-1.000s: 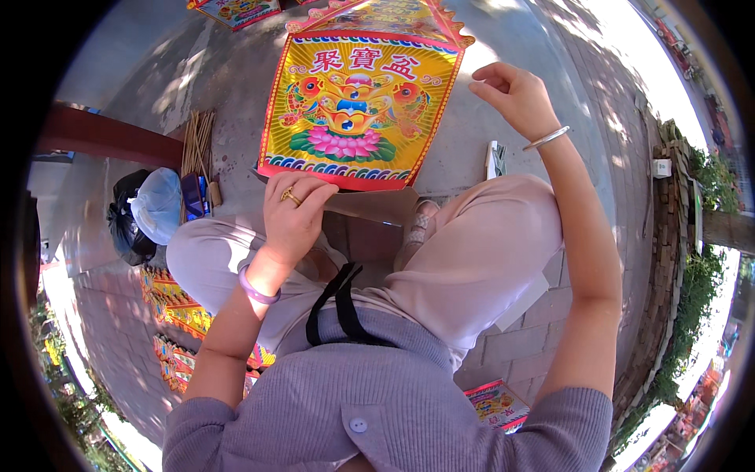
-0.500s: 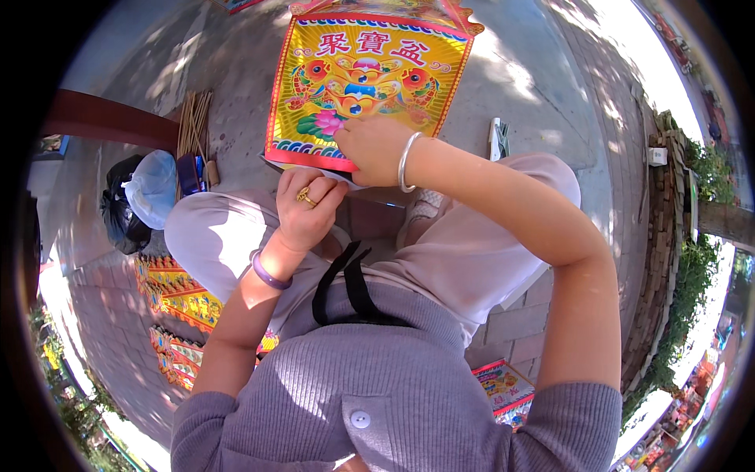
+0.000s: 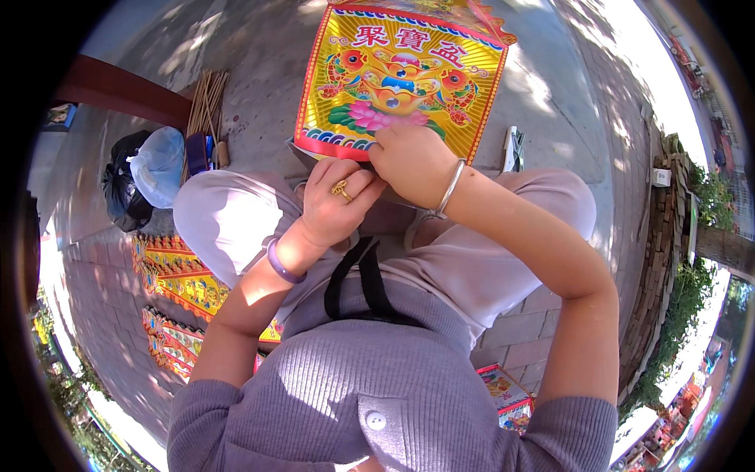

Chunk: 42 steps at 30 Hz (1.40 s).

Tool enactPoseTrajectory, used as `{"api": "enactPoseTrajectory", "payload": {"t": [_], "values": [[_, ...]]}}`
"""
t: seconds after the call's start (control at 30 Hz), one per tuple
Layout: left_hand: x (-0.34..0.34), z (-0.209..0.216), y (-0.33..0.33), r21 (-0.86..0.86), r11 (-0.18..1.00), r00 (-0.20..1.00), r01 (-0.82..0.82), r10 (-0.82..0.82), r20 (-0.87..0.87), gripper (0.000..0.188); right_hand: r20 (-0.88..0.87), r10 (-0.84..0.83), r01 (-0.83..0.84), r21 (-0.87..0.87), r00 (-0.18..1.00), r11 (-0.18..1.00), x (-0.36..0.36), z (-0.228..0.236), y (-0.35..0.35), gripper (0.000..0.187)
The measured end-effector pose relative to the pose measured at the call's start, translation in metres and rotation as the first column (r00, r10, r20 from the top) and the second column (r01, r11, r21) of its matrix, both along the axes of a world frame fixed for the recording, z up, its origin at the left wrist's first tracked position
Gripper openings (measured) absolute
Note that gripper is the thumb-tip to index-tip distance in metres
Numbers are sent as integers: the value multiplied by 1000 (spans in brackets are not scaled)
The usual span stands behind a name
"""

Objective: The person assembles decorative paper lanterns by folding the edges of printed paper sheets and stapling multiple sections together using a stapler. They work on the pavement, handling various finished and unfinished lantern components.

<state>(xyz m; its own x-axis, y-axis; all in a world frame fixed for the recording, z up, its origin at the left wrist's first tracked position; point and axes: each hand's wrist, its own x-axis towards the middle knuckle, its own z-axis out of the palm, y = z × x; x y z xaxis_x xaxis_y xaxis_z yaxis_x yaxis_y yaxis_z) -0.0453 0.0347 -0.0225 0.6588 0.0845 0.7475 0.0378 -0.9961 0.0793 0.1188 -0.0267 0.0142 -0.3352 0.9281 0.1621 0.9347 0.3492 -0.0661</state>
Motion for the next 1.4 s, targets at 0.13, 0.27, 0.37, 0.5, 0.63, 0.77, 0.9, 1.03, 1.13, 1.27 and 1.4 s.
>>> {"api": "enactPoseTrajectory", "payload": {"t": [0.13,0.27,0.37,0.5,0.63,0.77,0.9,1.03,1.13,1.27,1.4], "values": [[-1,-1,3,-41,999,1000,-11,10,-21,25,-239,-94,108,44,966,993,1,6,-10,10],[6,3,5,-39,999,999,-34,34,3,23,-349,-110,165,133,931,977,0,6,-16,10],[10,5,6,-42,998,998,-55,57,31,21,-338,-152,208,137,929,968,2,4,-19,9],[13,8,8,-57,998,999,-38,40,27,18,-427,-153,233,141,891,962,1,6,-19,7],[12,7,11,-63,998,1000,-7,7,-4,17,-435,-169,230,91,885,969,2,4,-20,7],[16,7,15,-69,996,998,58,-59,-2,14,-422,-209,247,37,882,968,6,0,-23,7],[19,3,17,-105,990,995,94,-95,-10,12,-479,-164,214,50,862,976,9,-3,-24,4],[22,9,16,-165,983,992,82,-96,-77,13,-503,-183,216,7,845,976,10,-2,-28,14],[24,13,15,-182,981,991,67,-86,-100,14,-504,-163,197,15,848,980,11,2,-33,16],[26,9,11,-221,974,995,37,-56,-79,10,-435,-183,226,49,881,973,8,8,-46,18],[20,13,4,-236,969,991,76,-99,-87,16,-370,-164,228,136,915,964,3,-3,-57,18]]}}
